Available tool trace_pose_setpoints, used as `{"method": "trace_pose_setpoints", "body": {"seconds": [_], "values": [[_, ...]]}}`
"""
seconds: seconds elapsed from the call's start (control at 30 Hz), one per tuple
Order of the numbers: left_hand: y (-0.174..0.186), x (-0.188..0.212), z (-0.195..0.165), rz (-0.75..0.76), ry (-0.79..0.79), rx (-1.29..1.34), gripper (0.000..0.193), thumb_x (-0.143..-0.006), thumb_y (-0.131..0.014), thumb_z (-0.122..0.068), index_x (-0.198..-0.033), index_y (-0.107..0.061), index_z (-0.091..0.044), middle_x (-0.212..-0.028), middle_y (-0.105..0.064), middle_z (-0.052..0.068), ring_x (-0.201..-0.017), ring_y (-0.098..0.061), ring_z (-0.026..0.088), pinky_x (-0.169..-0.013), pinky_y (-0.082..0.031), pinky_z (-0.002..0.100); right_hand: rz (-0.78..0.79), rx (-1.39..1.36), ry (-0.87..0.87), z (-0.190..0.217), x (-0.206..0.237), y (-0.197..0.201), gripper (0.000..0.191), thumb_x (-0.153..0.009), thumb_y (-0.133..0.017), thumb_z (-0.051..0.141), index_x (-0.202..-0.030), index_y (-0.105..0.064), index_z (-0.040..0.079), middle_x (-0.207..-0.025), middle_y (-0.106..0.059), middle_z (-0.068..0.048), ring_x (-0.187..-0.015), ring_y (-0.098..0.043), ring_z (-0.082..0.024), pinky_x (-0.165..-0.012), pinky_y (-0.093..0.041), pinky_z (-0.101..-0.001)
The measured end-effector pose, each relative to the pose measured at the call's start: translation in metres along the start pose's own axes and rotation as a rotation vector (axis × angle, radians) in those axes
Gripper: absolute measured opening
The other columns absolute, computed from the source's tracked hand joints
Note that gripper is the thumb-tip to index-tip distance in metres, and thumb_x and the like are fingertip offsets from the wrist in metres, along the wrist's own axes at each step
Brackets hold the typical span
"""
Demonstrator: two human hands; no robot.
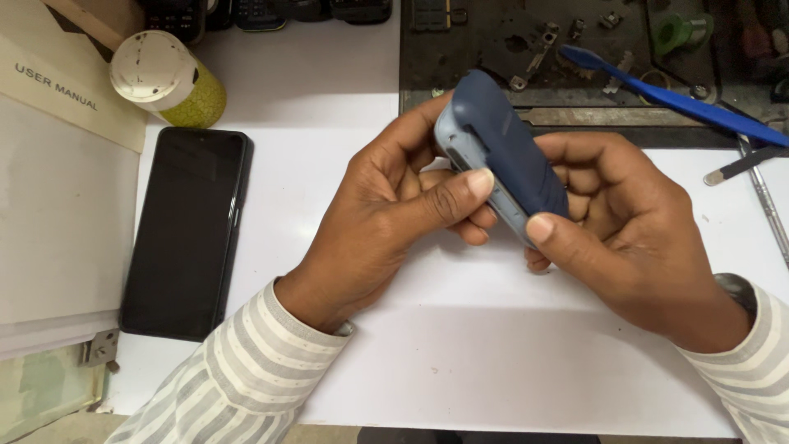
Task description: The person repairs small feature phones at a workbench. They unscrew the back cover of a phone with a screwdriver, pry the cover off, work on the internal board, then fit a blue replacement cover onto a yellow phone body and press it closed, before handling another phone.
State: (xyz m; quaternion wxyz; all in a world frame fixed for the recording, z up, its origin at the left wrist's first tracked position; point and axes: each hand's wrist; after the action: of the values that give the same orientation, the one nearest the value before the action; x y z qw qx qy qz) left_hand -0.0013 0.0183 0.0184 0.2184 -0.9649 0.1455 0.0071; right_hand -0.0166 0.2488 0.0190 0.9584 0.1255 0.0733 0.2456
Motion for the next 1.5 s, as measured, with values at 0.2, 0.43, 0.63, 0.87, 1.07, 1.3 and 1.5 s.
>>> {"method": "trace_pose_setpoints", "body": {"seconds": [0.2,0.43,0.63,0.87,1.07,1.3,1.5], "values": [[0.001,-0.001,0.000,0.047,0.011,0.064,0.068,-0.100,-0.066,-0.012,-0.156,-0.033,0.007,-0.132,-0.059,0.022,-0.091,-0.073,0.017,-0.074,-0.066,0.029,0.036,-0.069,-0.003,-0.003,0.003,0.002,0.049,-0.094,-0.060,0.006,-0.138,-0.044,-0.006,-0.113,-0.069,-0.018,-0.087,-0.074,-0.015,-0.068,-0.062,-0.0296],[0.000,-0.002,0.002,0.032,0.013,0.107,0.063,-0.099,-0.067,-0.009,-0.152,-0.036,0.006,-0.138,-0.058,0.023,-0.092,-0.074,0.018,-0.076,-0.066,0.028,0.032,0.014,0.013,-0.006,0.004,0.004,0.048,-0.096,-0.062,0.007,-0.140,-0.049,-0.005,-0.100,-0.071,-0.015,-0.080,-0.075,-0.015,-0.067,-0.062,-0.0283],[-0.001,-0.001,0.004,-0.008,-0.016,0.064,0.060,-0.099,-0.068,-0.010,-0.151,-0.040,0.004,-0.132,-0.061,0.021,-0.091,-0.073,0.016,-0.077,-0.065,0.028,0.000,0.019,0.001,-0.003,0.003,0.002,0.048,-0.095,-0.061,0.006,-0.139,-0.049,-0.006,-0.104,-0.071,-0.016,-0.080,-0.075,-0.016,-0.067,-0.063,-0.0279],[0.000,0.000,0.006,-0.017,-0.047,0.033,0.060,-0.100,-0.070,-0.010,-0.151,-0.041,0.004,-0.125,-0.063,0.019,-0.091,-0.072,0.016,-0.079,-0.065,0.029,-0.026,0.080,0.057,0.000,0.005,-0.001,0.048,-0.094,-0.063,0.007,-0.136,-0.046,-0.007,-0.116,-0.068,-0.019,-0.088,-0.076,-0.017,-0.072,-0.061,-0.0296],[-0.002,0.000,0.004,-0.014,-0.051,-0.031,0.068,-0.097,-0.071,-0.009,-0.156,-0.039,0.001,-0.123,-0.062,0.016,-0.091,-0.071,0.014,-0.078,-0.065,0.028,0.045,-0.013,-0.021,-0.005,0.006,0.002,0.047,-0.095,-0.063,0.006,-0.138,-0.049,-0.004,-0.113,-0.067,-0.018,-0.085,-0.075,-0.016,-0.070,-0.065,-0.0286],[-0.002,0.001,0.002,-0.021,-0.069,-0.072,0.067,-0.097,-0.071,-0.015,-0.154,-0.040,0.003,-0.123,-0.064,0.016,-0.095,-0.072,0.013,-0.079,-0.066,0.027,0.038,-0.080,0.010,-0.003,0.004,-0.002,0.047,-0.093,-0.065,0.003,-0.136,-0.048,-0.004,-0.122,-0.062,-0.017,-0.094,-0.072,-0.015,-0.075,-0.064,-0.0285],[0.000,-0.002,0.010,-0.136,-0.073,-0.246,0.043,-0.105,-0.059,-0.027,-0.131,-0.064,0.007,-0.091,-0.075,0.011,-0.077,-0.072,0.010,-0.067,-0.063,0.023,-0.068,0.174,0.073,0.002,0.002,-0.009,0.057,-0.086,-0.074,0.007,-0.132,-0.042,-0.007,-0.123,-0.061,-0.019,-0.102,-0.072,-0.017,-0.081,-0.062,-0.0266]]}}
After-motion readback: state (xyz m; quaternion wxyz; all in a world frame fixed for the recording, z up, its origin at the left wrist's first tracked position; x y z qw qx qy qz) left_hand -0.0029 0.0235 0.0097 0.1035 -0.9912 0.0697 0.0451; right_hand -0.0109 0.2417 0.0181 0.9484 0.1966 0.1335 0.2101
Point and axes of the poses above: each hand's wrist, its own x-axis away from the middle knuckle, its own y-axis out of the back of the hand, z = x × y
